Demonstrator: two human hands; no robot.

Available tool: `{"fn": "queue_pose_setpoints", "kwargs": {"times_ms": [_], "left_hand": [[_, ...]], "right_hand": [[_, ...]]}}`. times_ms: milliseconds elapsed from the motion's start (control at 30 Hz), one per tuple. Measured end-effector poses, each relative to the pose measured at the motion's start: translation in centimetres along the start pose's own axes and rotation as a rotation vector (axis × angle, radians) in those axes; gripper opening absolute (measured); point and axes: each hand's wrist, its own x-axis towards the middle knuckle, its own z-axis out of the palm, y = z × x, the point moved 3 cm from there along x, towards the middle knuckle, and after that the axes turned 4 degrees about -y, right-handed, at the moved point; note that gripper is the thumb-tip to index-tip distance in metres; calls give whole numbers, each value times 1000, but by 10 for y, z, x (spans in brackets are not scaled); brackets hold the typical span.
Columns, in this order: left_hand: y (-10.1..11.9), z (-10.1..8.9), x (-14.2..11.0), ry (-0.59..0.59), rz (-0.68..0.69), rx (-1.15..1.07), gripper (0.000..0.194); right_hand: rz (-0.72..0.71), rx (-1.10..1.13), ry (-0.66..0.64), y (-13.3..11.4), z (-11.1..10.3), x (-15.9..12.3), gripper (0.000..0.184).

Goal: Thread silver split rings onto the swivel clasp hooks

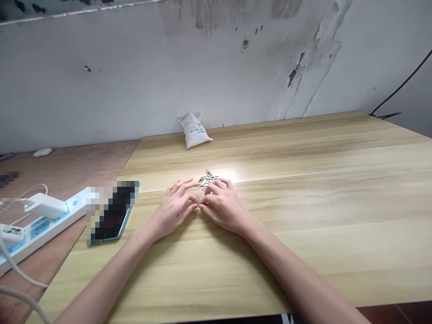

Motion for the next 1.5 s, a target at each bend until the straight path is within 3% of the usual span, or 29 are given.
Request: {"fn": "queue_pose_setpoints", "kwargs": {"times_ms": [200,367,633,900,1067,1133,1300,1500], "left_hand": [[4,1,0,-33,13,29,18],[5,-10,-1,22,-48,-173,15],[-1,-2,-3,-66,-66,-202,15],[1,-11,-1,58,-59,-304,8],[-10,-31,-3,330,-152,-584,10],[-17,-33,-4,338,-178,-514,8],[-28,-22,-6,123,-160,-115,8],[-25,-20,-6,80,-119,-1,11]], "right_hand": [[5,71,-42,0,-5,3,15],[73,199,-88,-1,-9,3,17],[6,48,-29,-3,-6,0,10],[-84,-65,34,-9,-3,2,16],[-37,53,-31,-5,-2,0,15],[-46,63,-80,-4,-3,0,16],[79,-29,-63,15,-9,-1,18],[148,-185,-84,38,-10,-7,20]]}}
